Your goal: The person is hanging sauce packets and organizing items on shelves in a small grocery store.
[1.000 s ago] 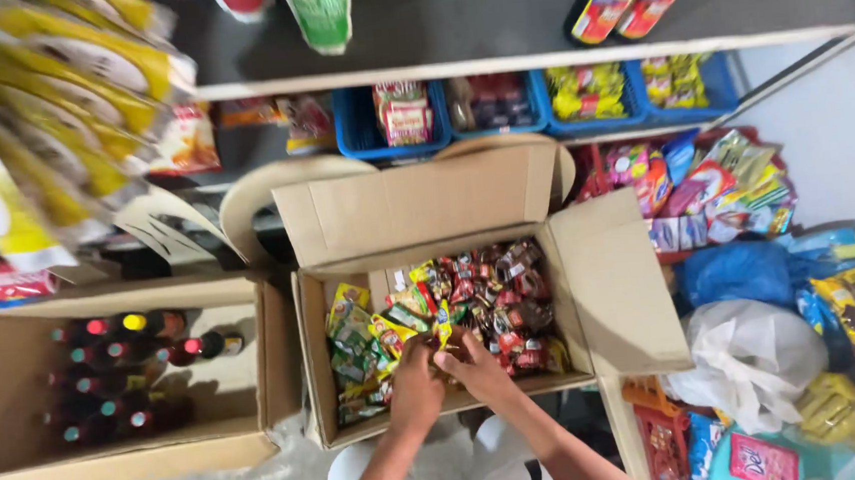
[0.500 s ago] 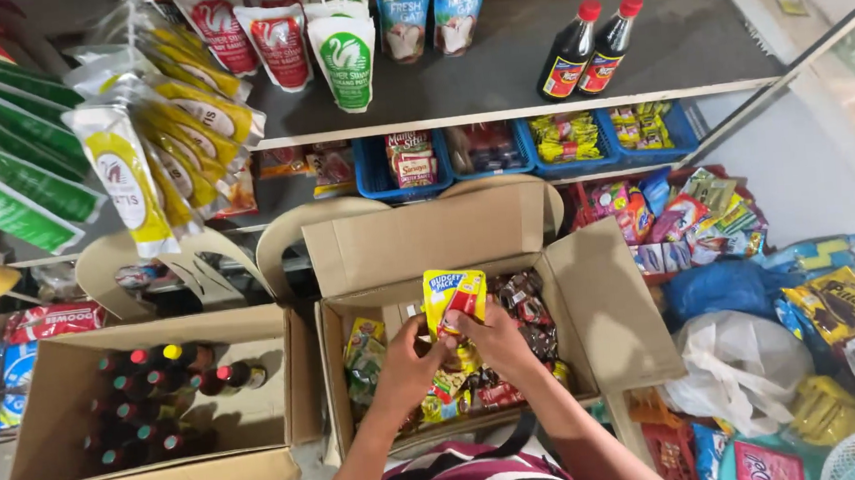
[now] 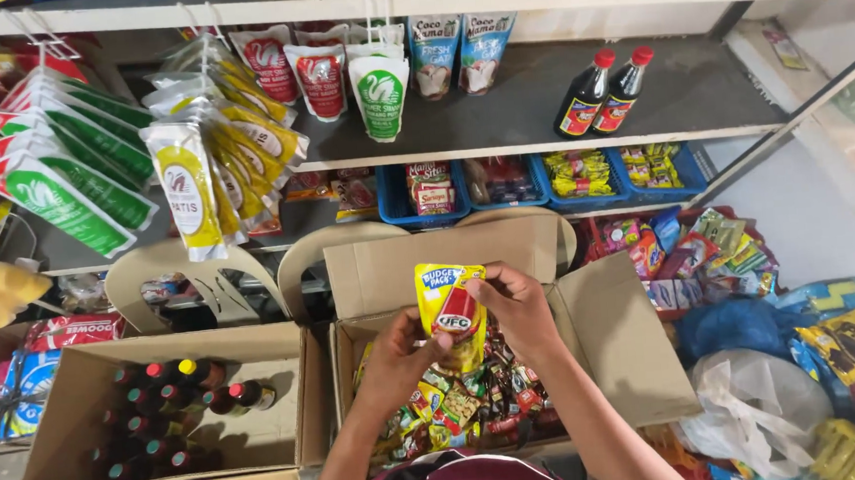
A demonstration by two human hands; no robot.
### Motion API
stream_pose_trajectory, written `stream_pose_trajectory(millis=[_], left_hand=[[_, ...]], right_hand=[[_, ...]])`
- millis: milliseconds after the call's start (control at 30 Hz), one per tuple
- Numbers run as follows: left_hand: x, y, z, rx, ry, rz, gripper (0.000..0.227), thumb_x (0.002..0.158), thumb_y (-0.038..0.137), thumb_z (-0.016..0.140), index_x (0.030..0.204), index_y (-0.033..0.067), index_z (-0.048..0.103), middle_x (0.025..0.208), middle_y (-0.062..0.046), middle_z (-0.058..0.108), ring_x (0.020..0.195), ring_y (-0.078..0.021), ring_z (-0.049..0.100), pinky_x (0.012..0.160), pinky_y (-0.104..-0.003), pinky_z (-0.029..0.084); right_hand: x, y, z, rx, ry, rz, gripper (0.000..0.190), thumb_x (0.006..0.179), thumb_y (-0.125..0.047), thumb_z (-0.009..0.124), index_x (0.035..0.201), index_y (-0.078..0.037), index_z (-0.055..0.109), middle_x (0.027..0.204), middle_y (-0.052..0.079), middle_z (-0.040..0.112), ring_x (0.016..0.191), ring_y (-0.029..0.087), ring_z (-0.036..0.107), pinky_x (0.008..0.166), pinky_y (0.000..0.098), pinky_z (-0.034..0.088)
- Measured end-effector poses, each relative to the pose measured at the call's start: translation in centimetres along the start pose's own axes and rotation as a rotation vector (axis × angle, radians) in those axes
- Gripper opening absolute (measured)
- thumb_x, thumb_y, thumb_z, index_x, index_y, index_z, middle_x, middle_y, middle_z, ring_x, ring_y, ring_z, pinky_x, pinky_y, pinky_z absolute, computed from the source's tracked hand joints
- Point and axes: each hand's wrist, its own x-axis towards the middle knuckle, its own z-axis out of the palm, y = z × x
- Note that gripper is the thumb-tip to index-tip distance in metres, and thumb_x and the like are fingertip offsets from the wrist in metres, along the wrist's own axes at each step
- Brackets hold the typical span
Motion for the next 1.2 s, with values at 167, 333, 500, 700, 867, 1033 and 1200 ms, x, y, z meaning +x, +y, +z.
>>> stream_pose_trajectory(millis=[167,333,500,700,867,1033,1200], left_hand=[[-1.3,5.1,1.2,0.245,-0.007,-0.013,0.050,0.083,0.014,0.081,0.126,0.0061,0.058,0.108,-0.003,0.073,0.090,-0.0084,0.065,0.081,-0.029,0.056],[-1.7,5.2,1.0,0.293,0.067,-0.057,0.045,0.084,0.015,0.081,0.124,0.0052,0.062,0.104,-0.003,0.074,0.088,-0.0111,0.063,0.081,-0.030,0.054],[-1.2,4.5,0.3,0.260,0.102,0.194,0.040,0.085,0.014,0.081,0.119,0.0032,0.062,0.110,-0.005,0.076,0.102,-0.0114,0.067,0.093,-0.031,0.053],[-2.6,7.6,1.6,0.478,0.212,0.073,0.044,0.088,0.027,0.080,0.121,0.0038,0.062,0.098,-0.012,0.075,0.086,-0.0178,0.063,0.082,-0.036,0.054],[-1.9,9.4,-0.8,0.548,0.291,0.244,0.069,0.080,0.031,0.085,0.131,-0.0008,0.052,0.120,-0.016,0.065,0.104,-0.0207,0.063,0.089,-0.036,0.052],[-0.1,15.3,-2.8,0.561,0.395,0.678,0.084,0.082,0.033,0.086,0.146,-0.0010,0.045,0.137,-0.016,0.058,0.122,-0.0281,0.060,0.103,-0.041,0.049],[2.0,22.8,-1.3,0.801,0.251,0.926,0.071,0.091,0.034,0.084,0.144,0.0009,0.051,0.130,-0.016,0.064,0.119,-0.0291,0.065,0.101,-0.040,0.051]], right_hand=[[0.9,-1.4,1.2,0.020,-0.026,-0.060,0.014,0.098,-0.011,0.069,0.105,0.001,0.071,0.095,0.002,0.073,0.085,0.007,0.065,0.077,0.0239,0.055],[1.7,-2.0,1.6,0.026,-0.040,-0.134,0.012,0.099,-0.007,0.068,0.107,0.002,0.071,0.099,0.003,0.073,0.090,0.006,0.064,0.083,0.0228,0.054],[3.2,-1.2,1.6,0.145,-0.027,-0.173,0.014,0.099,-0.003,0.068,0.111,0.004,0.069,0.101,0.006,0.071,0.089,0.009,0.064,0.079,0.0242,0.051],[3.2,-3.6,3.8,0.315,-0.051,-0.264,0.014,0.098,-0.003,0.070,0.112,0.002,0.068,0.104,0.007,0.072,0.092,0.011,0.067,0.086,0.0273,0.055],[4.9,-5.4,4.2,0.239,-0.033,-0.331,0.015,0.099,-0.004,0.071,0.112,0.003,0.068,0.104,0.007,0.072,0.092,0.010,0.066,0.087,0.0252,0.054],[5.7,-8.2,4.7,0.093,0.037,-0.387,0.014,0.098,-0.003,0.074,0.109,0.002,0.067,0.098,0.003,0.071,0.085,0.007,0.064,0.081,0.0226,0.052],[6.9,-12.0,7.5,0.071,-0.015,-0.446,0.013,0.098,-0.004,0.074,0.107,0.000,0.067,0.095,0.001,0.069,0.083,0.004,0.062,0.077,0.0204,0.051]])
